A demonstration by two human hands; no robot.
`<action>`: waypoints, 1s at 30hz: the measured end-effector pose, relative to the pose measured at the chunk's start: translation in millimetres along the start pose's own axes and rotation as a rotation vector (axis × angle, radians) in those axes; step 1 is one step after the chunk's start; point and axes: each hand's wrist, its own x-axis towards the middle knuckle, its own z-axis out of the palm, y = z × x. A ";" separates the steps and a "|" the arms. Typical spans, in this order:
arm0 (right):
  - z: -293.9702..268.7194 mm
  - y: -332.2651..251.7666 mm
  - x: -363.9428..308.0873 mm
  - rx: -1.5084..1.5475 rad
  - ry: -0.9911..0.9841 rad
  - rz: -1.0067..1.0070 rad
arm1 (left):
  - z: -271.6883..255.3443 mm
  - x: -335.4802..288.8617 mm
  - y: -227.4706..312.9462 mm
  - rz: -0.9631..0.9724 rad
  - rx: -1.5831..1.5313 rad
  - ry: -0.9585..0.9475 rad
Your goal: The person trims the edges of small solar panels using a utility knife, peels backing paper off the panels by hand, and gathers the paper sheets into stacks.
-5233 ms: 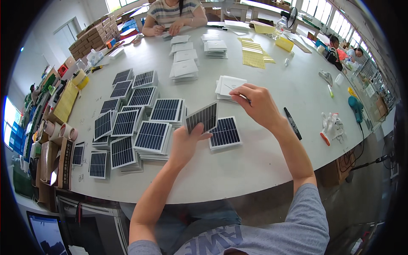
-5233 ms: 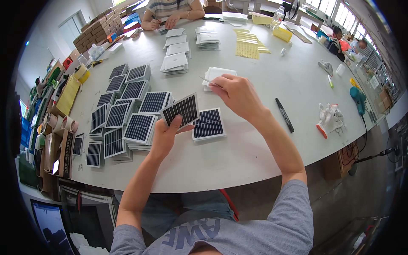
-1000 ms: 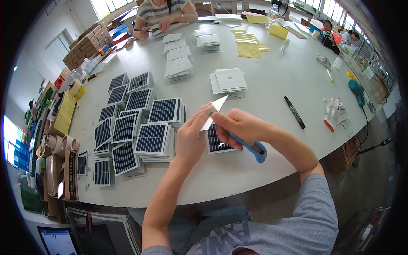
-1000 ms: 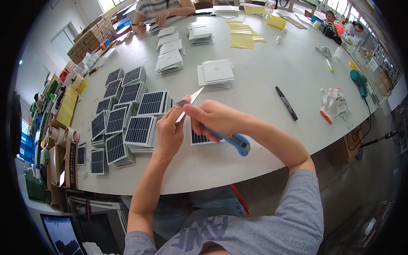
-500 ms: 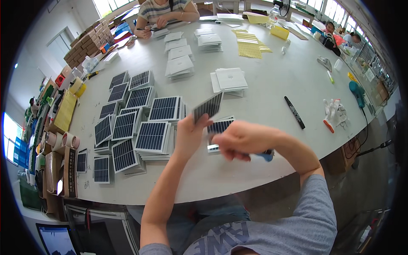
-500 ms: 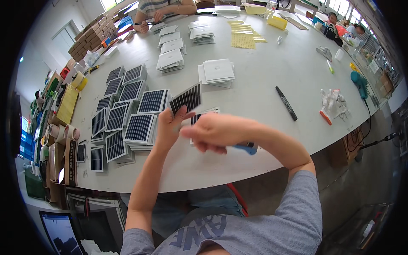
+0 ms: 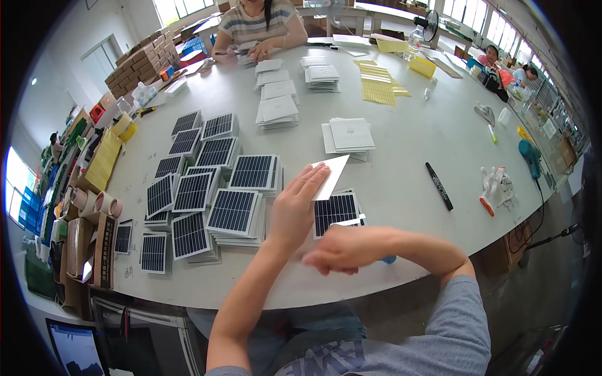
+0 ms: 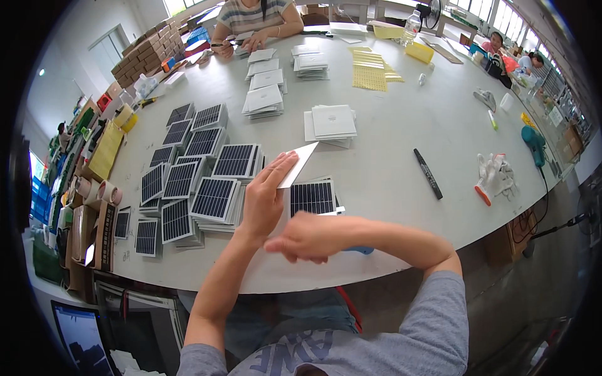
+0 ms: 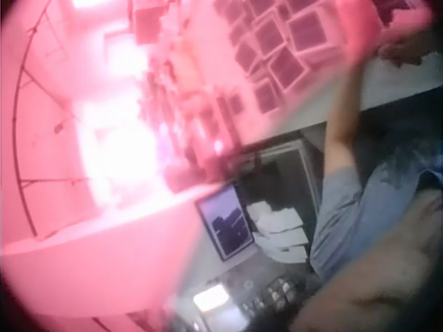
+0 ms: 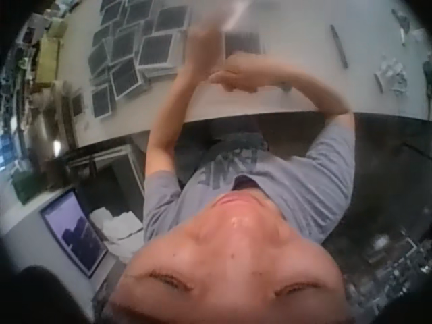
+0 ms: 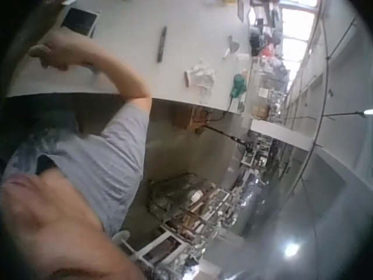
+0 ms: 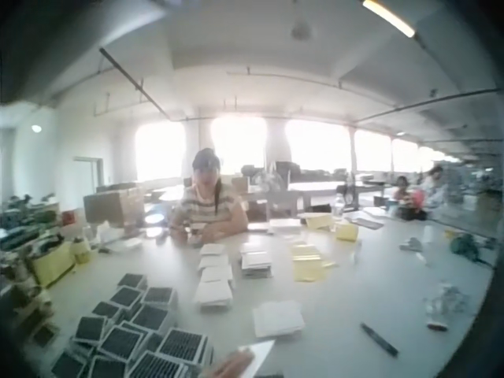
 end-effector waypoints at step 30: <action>-61.7 40.7 -12.3 -0.591 1.366 -0.173 | -6.6 -12.0 -10.4 -0.608 -0.989 -0.140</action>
